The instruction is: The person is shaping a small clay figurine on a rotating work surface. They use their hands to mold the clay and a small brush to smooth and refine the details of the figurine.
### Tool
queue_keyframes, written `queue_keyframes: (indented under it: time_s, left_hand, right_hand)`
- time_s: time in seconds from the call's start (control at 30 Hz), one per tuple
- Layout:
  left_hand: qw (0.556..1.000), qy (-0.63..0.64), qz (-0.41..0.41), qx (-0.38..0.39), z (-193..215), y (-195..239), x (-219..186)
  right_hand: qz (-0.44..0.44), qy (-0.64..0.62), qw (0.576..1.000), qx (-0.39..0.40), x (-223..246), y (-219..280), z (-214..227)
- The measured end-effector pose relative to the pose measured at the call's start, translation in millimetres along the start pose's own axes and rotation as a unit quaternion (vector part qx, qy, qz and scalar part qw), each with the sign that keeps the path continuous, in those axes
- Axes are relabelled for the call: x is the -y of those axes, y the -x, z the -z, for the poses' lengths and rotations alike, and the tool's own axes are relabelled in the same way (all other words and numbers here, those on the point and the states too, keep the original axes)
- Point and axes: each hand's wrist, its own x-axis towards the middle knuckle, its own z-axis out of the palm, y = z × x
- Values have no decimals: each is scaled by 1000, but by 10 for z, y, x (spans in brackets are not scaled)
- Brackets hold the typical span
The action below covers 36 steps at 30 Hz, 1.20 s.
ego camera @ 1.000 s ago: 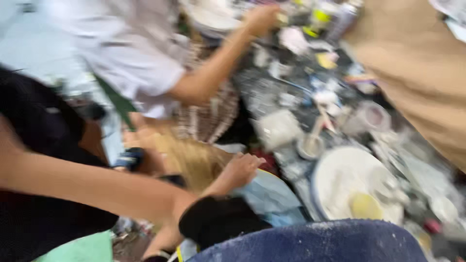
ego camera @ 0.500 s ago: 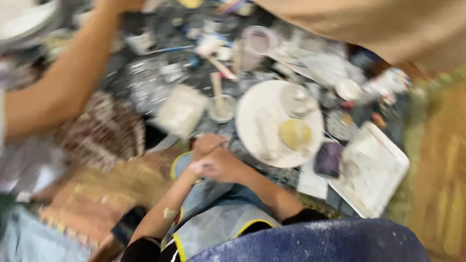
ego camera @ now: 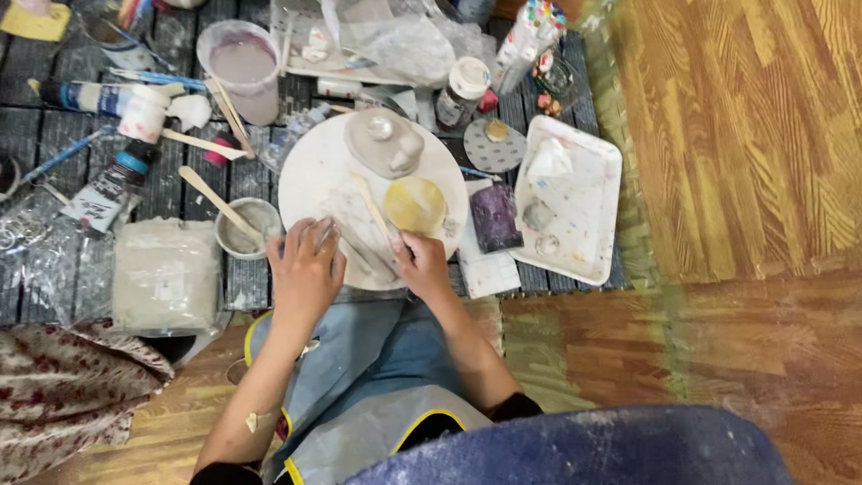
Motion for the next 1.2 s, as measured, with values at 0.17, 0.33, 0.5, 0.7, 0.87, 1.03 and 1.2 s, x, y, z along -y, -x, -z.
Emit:
queue_keyframes:
  time_s: [0.17, 0.33, 0.5, 0.7, 0.87, 1.03, 1.2]
  left_hand:
    - [998, -60, -28, 14, -137, 147, -148]
    - [996, -79, -37, 10, -206, 334, -409]
    - [996, 44, -73, 4, -188, 483, -559]
    - [997, 74, -21, -18, -42, 372, -288]
    - [999, 37, 18, -29, -42, 267, -273]
    - [999, 36, 29, -3, -24, 226, -204]
    - [999, 24, 36, 8, -36, 148, -84]
  right_hand:
    - [13, -64, 998, -9, -55, -3, 55]
    - [-39, -72, 996, -22, 18, 3, 95]
    - [22, 0, 999, 31, 111, -172, 131]
    - [92, 226, 968, 65, 112, -354, 113]
    - [139, 238, 960, 41, 58, -383, 133]
    - [81, 143, 985, 43, -3, -438, 435]
    - [-19, 196, 980, -44, -230, -362, 915]
